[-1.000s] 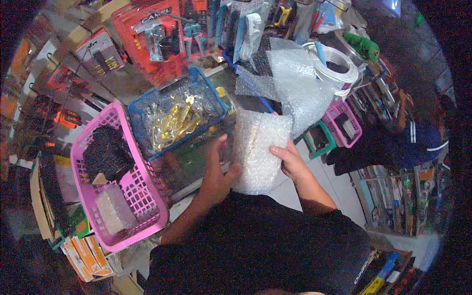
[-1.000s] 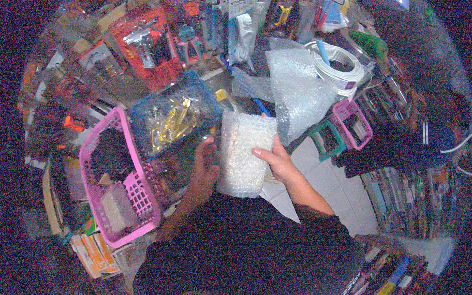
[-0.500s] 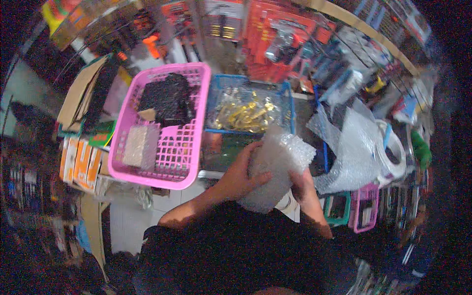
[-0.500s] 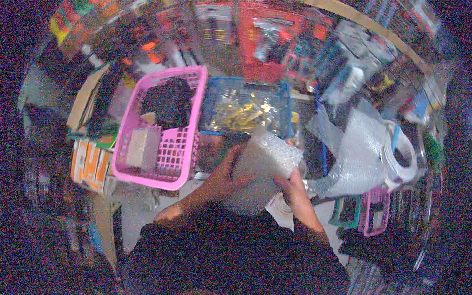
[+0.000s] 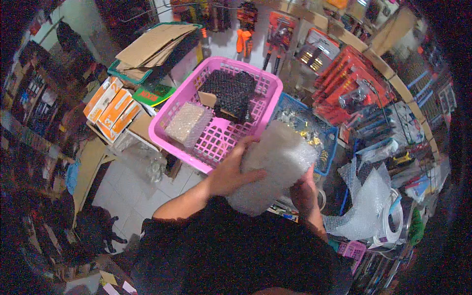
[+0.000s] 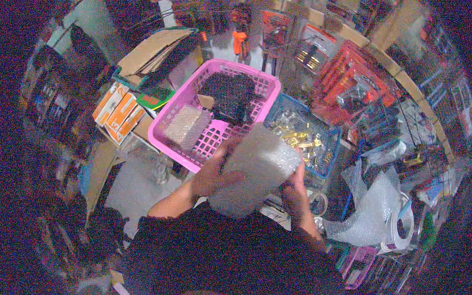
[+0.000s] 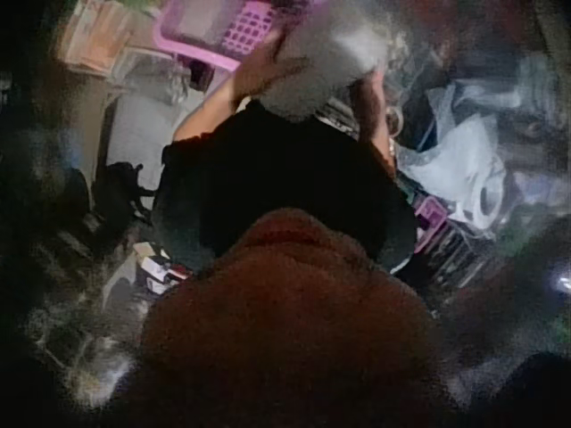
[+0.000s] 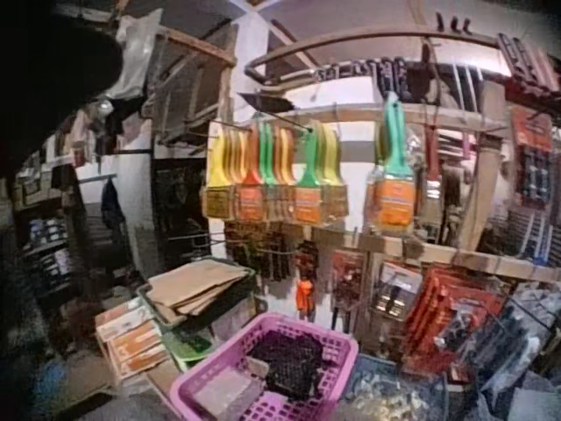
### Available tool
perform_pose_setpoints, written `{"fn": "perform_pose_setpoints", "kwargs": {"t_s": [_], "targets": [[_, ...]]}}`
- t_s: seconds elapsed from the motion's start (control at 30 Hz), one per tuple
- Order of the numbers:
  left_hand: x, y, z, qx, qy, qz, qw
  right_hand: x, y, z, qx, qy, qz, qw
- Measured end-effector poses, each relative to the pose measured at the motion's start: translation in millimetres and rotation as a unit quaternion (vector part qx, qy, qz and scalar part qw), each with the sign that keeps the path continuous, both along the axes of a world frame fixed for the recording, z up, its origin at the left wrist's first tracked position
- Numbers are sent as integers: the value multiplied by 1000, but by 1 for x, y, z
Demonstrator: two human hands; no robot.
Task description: The person wraps an object in bubble wrap, secures it with tape, places it into a basket, and then folds a cardboard box.
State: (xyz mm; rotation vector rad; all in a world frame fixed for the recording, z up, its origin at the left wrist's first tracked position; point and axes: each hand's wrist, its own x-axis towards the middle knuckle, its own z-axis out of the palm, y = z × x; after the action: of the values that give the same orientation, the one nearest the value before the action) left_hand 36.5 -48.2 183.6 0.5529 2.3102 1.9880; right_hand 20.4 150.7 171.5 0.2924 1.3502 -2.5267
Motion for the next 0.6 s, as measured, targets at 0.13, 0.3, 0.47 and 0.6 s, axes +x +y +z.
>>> {"fn": "perform_pose_setpoints", "kwargs": {"t_s": [0.13, 0.3, 0.47, 0.6], "targets": [[8, -9, 4, -56, 27, 27, 998, 13, 2, -37, 48, 153, 47, 986], [2, -25, 3, -13, 36, -3, 999, 13, -12, -36, 16, 134, 4, 991], [-9, -65, 3, 117, -110, -69, 985, 10, -44, -25, -10, 136, 12, 991], [-15, -86, 1, 78, -37, -105, 991, -3, -59, -29, -97, 94, 43, 990]]}}
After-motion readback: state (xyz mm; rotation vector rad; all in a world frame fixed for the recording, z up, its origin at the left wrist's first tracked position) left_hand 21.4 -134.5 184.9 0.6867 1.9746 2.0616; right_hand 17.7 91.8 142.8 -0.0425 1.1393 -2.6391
